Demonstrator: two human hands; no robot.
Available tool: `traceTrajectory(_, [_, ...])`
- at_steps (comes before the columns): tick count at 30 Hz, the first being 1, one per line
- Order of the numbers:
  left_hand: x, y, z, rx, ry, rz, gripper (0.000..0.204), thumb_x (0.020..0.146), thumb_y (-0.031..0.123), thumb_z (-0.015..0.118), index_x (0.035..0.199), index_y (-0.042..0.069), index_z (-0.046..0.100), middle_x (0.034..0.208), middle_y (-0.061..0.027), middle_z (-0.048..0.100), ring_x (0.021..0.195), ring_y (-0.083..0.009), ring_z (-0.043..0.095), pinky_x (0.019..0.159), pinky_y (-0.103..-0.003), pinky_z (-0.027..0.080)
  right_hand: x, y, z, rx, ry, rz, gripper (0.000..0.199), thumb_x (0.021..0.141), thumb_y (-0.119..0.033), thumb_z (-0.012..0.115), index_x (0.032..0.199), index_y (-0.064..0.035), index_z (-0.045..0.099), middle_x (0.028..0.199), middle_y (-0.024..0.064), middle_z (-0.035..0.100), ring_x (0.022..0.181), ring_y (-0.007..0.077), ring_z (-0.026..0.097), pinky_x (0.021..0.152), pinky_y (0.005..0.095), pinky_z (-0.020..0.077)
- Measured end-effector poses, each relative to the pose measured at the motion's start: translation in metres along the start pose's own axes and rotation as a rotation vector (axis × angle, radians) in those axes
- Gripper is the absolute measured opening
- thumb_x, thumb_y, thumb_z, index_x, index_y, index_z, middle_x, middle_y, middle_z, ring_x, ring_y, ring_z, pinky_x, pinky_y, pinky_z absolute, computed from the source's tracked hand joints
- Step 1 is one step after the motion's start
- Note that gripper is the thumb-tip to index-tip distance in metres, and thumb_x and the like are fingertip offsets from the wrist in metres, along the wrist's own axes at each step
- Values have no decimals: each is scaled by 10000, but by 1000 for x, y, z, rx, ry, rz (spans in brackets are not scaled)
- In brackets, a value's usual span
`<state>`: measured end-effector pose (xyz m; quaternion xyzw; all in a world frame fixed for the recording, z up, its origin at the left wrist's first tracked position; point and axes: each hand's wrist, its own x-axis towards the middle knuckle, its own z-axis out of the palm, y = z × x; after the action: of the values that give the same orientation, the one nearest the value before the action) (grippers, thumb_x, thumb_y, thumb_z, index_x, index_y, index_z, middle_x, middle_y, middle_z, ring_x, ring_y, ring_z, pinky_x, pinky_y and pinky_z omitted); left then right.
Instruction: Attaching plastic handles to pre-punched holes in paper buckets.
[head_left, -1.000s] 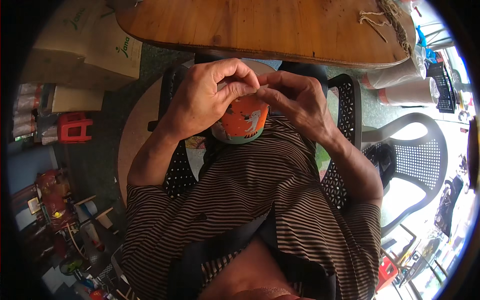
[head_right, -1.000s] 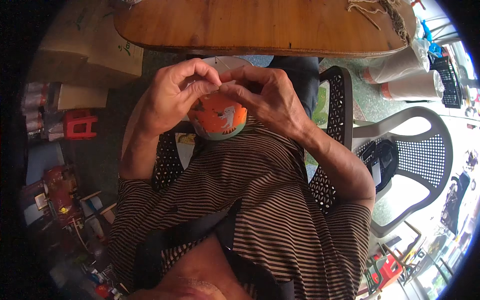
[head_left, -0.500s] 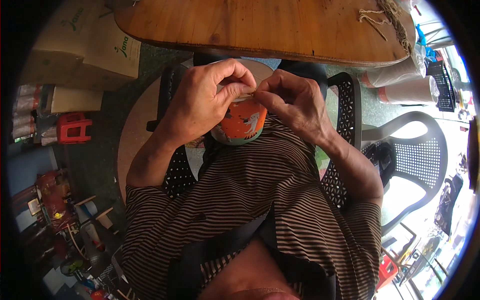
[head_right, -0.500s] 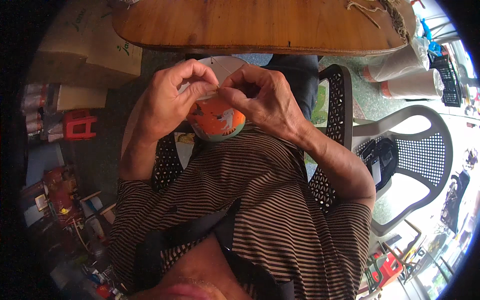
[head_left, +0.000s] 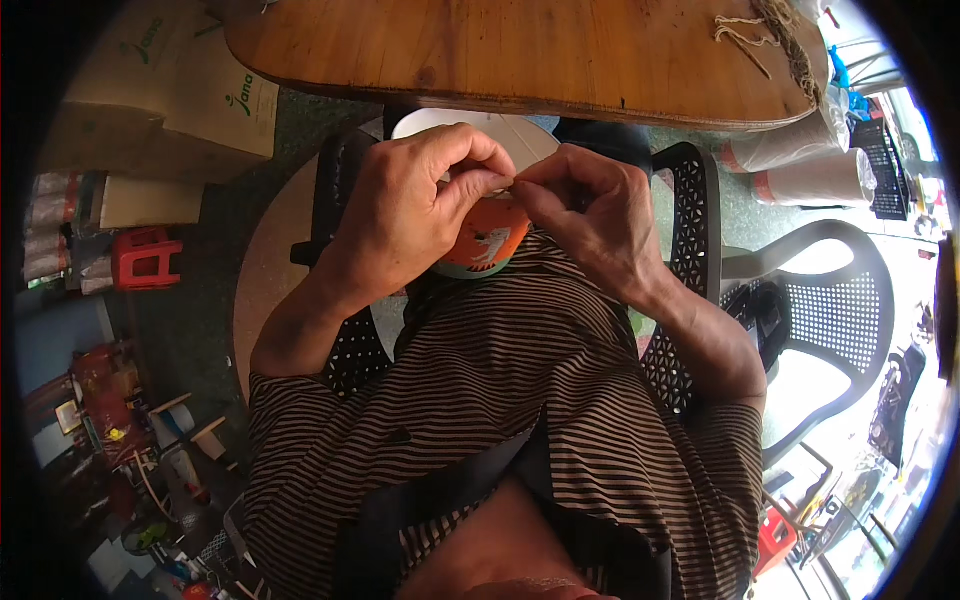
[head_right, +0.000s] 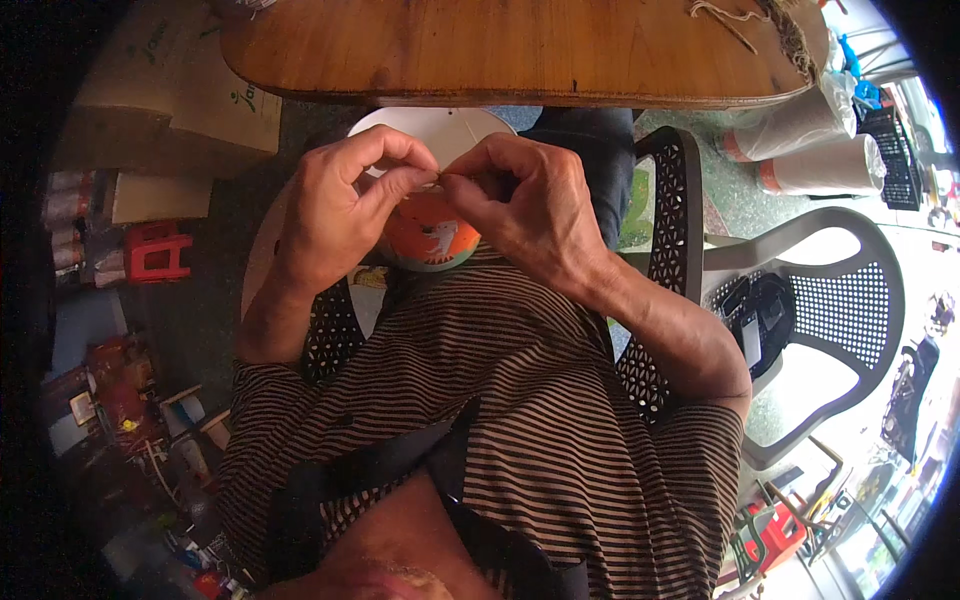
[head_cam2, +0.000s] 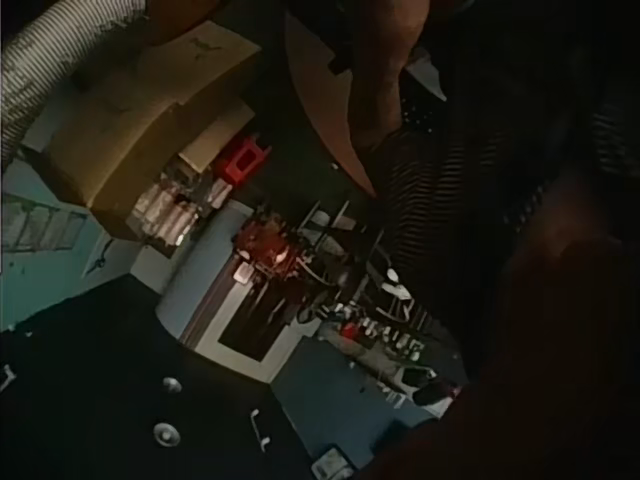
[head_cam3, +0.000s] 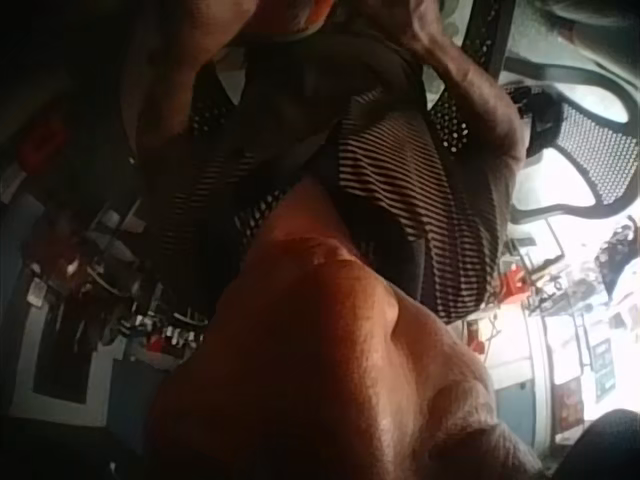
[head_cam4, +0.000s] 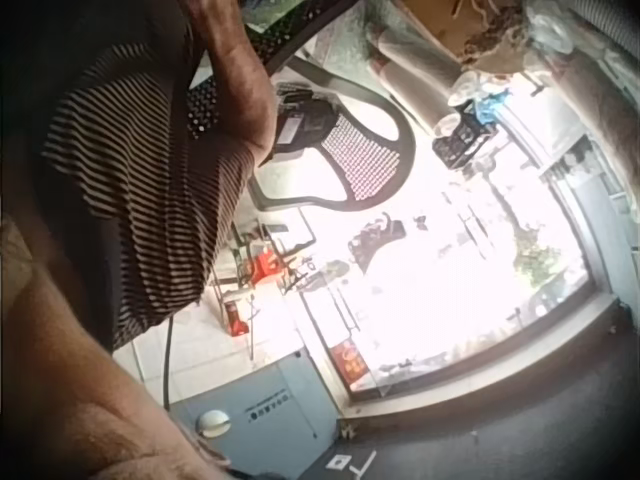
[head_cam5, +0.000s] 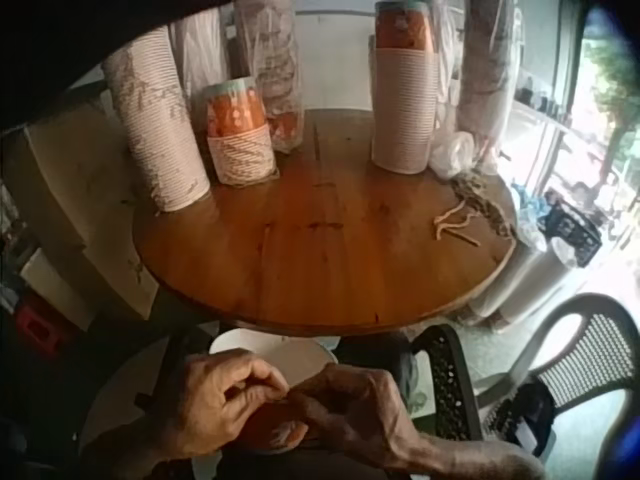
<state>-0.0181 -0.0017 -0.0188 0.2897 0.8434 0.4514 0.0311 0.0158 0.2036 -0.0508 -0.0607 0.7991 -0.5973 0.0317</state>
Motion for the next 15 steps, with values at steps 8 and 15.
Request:
traceTrajectory(8, [2, 0, 2, 34, 17, 9, 82, 933, 15, 724, 997, -24, 689, 893, -82, 740, 847, -142, 717, 761, -289, 567, 0, 6, 3, 37, -5, -32, 124, 870, -94, 720, 909, 22, 703, 709, 25, 658, 660, 60, 583, 593, 251, 490])
traceTrajectory(15, [1, -3, 0, -72, 8, -52, 85, 947, 29, 720, 1005, -23, 687, 907, -58, 724, 859, -111, 691, 777, -272, 557, 4, 10, 4, 142, 15, -28, 183, 922, -123, 697, 1012, 37, 698, 764, 50, 679, 690, 80, 604, 637, 256, 510])
